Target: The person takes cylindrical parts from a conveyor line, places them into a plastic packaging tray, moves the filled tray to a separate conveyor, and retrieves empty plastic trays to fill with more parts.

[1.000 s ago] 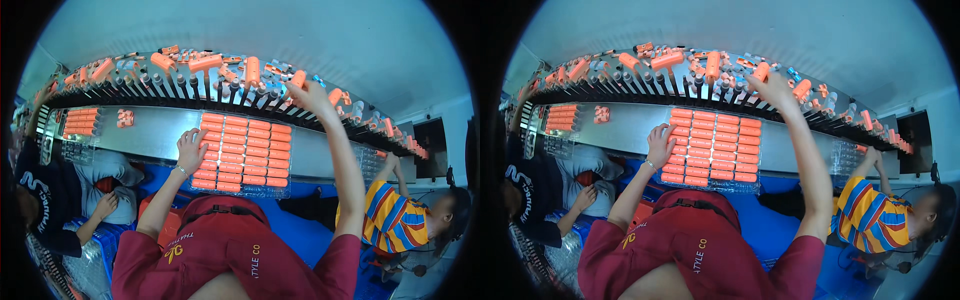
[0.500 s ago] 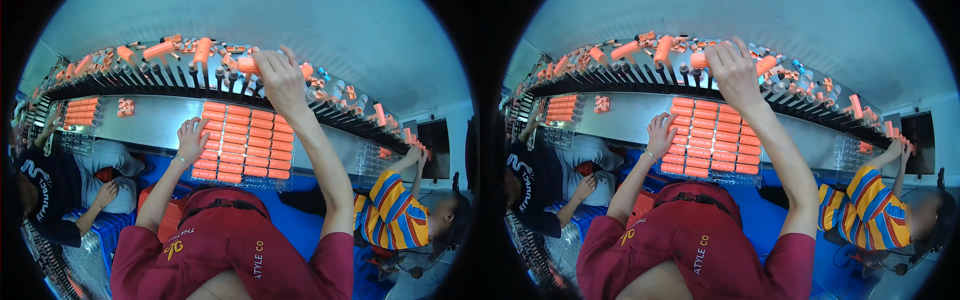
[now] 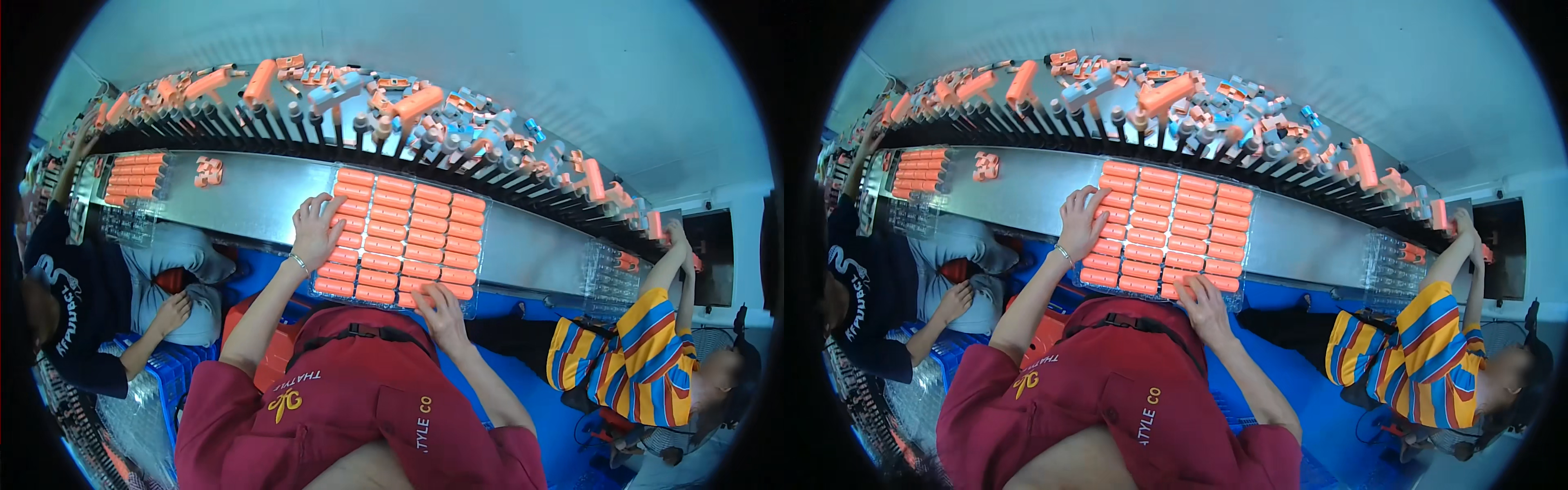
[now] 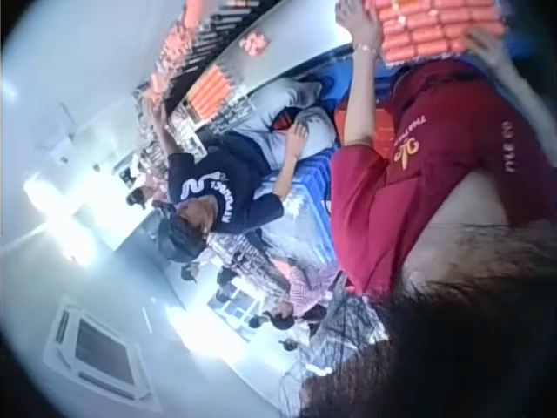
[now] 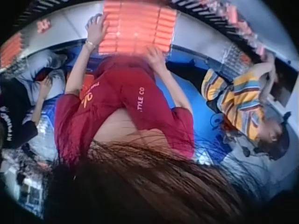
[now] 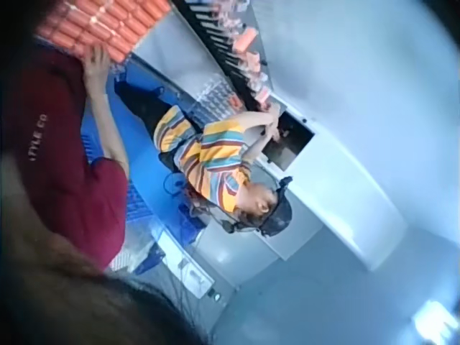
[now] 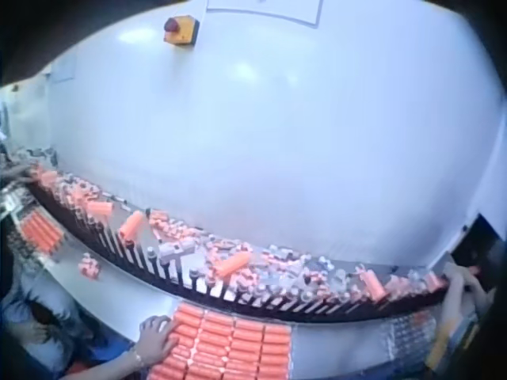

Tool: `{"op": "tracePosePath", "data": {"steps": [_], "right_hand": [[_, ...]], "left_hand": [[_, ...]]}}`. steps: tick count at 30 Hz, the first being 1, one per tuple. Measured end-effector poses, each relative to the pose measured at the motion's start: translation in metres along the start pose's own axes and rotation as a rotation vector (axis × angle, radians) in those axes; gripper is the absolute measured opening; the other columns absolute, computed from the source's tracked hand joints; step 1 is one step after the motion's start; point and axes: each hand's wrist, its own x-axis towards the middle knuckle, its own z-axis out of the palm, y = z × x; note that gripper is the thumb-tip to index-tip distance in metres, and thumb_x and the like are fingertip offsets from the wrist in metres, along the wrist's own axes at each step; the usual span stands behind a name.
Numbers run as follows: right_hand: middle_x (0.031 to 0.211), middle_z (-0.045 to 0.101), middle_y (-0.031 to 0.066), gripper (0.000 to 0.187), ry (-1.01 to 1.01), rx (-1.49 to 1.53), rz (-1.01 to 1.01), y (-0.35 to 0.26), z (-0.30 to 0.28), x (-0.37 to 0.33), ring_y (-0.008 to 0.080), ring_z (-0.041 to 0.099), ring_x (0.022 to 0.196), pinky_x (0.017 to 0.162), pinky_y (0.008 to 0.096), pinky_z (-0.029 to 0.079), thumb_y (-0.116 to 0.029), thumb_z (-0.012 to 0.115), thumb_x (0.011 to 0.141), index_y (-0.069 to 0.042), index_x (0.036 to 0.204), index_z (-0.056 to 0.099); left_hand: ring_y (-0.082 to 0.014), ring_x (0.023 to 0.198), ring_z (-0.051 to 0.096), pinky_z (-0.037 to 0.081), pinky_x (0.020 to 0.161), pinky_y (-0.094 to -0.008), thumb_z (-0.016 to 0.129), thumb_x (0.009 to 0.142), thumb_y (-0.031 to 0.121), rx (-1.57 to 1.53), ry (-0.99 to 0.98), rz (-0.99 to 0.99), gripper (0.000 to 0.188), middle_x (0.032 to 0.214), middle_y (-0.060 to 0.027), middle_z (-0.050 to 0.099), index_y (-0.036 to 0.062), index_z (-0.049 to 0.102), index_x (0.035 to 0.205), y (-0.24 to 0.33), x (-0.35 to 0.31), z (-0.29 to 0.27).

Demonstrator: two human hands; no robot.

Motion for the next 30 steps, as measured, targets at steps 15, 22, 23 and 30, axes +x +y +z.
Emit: {"op": "tracePosePath", "data": {"steps": [15,22,23,30], "right_hand": [[0.098,0.067,0.0113,0.044,0.38,0.1,0.512,0.177,-0.204,0.172,0.0168,0.058,0.08,0.071,0.0321,0.049,-0.033,0.058,0.102,0.003,0.126,0.061],[0.144,0.054,0.0144,0.065,-0.025,-0.382,0.107,0.107,-0.24,0.255,0.0308,0.062,0.12,0.093,0.0371,0.055,0.005,0.06,0.083,-0.015,0.144,0.052],[0.152,0.045,0.0126,0.071,-0.131,-0.537,-0.099,0.114,-0.236,0.262,0.0336,0.055,0.128,0.1,0.0384,0.052,0.006,0.061,0.076,-0.018,0.143,0.054],[0.104,0.072,0.0139,0.034,-0.226,-0.433,-0.176,0.089,-0.193,0.288,0.0332,0.066,0.106,0.093,0.0435,0.05,-0.007,0.072,0.076,-0.003,0.109,0.067]], "left_hand": [[-0.0336,0.128,0.039,0.029,0.106,-0.0495,0.061,0.094,0.028,-0.038,0.004,0.014,0.051,0.135,-0.0093,0.046,0.0216,0.049,0.143,0.0,0.004,0.002],[-0.0345,0.129,0.038,0.029,0.107,-0.05,0.06,0.095,0.029,-0.055,-0.014,-0.016,0.051,0.136,-0.0098,0.046,0.0216,0.048,0.144,-0.004,0.002,0.0],[-0.0346,0.129,0.038,0.029,0.107,-0.0501,0.06,0.095,0.029,-0.057,-0.004,-0.008,0.051,0.136,-0.01,0.046,0.0215,0.048,0.144,-0.004,0.002,-0.001],[-0.0344,0.129,0.039,0.029,0.106,-0.0494,0.059,0.095,0.03,-0.047,-0.034,-0.007,0.053,0.138,-0.0117,0.045,0.0198,0.045,0.146,-0.005,0.0,-0.001]]}}
